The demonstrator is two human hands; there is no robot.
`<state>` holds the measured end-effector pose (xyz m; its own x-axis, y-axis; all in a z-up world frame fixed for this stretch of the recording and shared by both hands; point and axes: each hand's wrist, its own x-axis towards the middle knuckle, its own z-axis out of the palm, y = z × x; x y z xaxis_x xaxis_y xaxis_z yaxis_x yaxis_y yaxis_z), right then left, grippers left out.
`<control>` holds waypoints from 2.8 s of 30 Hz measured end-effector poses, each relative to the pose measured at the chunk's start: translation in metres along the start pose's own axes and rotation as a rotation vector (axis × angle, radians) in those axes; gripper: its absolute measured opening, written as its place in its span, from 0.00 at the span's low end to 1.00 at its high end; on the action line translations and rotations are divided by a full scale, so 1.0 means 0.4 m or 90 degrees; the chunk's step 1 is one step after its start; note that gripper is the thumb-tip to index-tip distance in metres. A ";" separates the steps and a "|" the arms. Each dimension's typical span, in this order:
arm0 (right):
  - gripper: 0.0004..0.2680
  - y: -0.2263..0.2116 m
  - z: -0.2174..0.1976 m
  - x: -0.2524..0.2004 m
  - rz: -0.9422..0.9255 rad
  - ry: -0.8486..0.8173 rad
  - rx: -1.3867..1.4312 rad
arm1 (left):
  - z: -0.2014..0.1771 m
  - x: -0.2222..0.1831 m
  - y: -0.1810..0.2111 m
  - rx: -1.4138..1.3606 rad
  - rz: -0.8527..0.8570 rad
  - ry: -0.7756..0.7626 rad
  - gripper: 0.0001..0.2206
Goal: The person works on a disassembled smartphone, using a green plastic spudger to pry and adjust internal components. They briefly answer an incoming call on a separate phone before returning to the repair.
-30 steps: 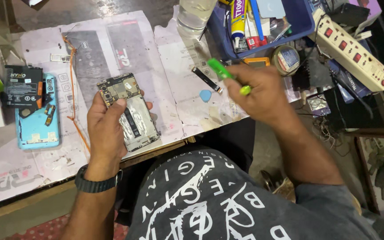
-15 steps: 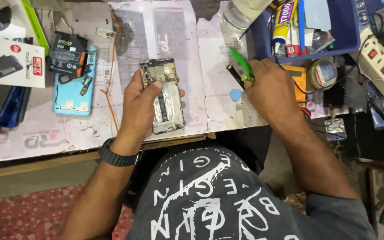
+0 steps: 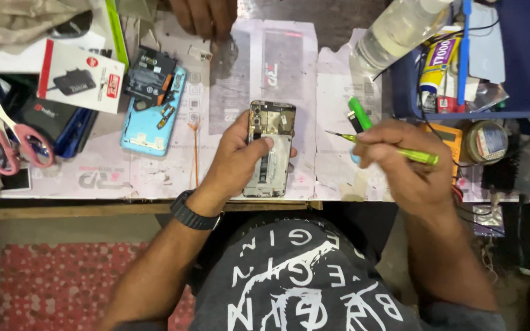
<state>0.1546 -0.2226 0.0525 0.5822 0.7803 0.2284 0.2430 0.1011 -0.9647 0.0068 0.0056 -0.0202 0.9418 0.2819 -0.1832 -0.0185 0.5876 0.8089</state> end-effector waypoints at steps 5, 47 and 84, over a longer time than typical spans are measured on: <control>0.06 0.098 0.052 -0.021 0.001 -0.019 0.026 | 0.013 -0.010 0.005 -0.033 -0.060 0.027 0.20; 0.10 0.071 -0.005 -0.096 0.120 -0.105 -0.621 | 0.080 -0.021 -0.043 -0.130 -0.091 0.001 0.19; 0.07 0.001 -0.049 -0.014 0.188 0.103 -0.474 | 0.031 -0.033 -0.046 -0.174 -0.047 -0.045 0.20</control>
<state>0.1666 -0.2392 0.0535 0.7941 0.6057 0.0499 0.4809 -0.5760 -0.6611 -0.0010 -0.0185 -0.0257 0.9648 0.1829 -0.1891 -0.0295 0.7896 0.6130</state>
